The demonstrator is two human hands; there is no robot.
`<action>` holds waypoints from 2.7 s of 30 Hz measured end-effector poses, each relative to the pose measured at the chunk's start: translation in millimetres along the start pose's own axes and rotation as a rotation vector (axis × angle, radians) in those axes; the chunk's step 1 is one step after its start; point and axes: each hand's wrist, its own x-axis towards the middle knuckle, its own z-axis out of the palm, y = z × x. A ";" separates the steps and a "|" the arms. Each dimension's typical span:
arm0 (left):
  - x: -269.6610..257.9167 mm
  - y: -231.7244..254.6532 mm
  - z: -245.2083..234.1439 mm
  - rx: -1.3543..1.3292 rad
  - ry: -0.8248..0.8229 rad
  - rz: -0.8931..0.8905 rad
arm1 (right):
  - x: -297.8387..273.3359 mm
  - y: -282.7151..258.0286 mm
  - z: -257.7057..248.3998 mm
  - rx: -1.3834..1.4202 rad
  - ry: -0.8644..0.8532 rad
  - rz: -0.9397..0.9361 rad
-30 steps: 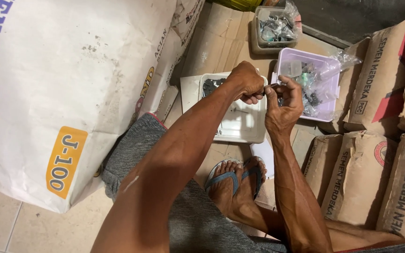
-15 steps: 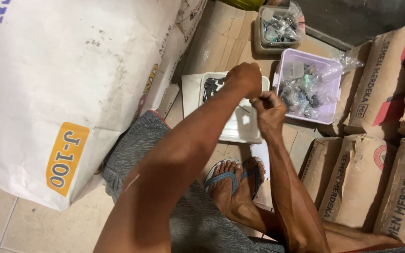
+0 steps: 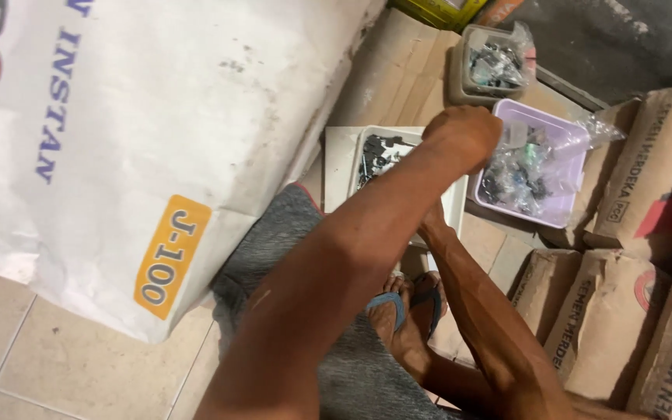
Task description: A person sits on the floor in a material storage area, assembling small mechanical components by picking parts from bins and fitting them together on a tray.
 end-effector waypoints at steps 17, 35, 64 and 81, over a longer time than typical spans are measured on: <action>34.5 -24.4 31.3 0.082 -0.057 0.055 | 254.7 0.8 -105.2 0.771 -0.167 0.541; 12.4 -39.4 12.0 -0.250 0.111 -0.190 | 233.4 63.7 -44.1 -0.569 -0.192 -0.226; -22.0 -10.2 -14.9 -0.505 -0.097 -0.288 | 254.6 -60.2 -102.1 0.350 0.444 -0.178; -10.3 -18.3 5.2 -0.696 0.011 -0.338 | 253.1 -41.8 -93.0 0.224 0.367 -0.268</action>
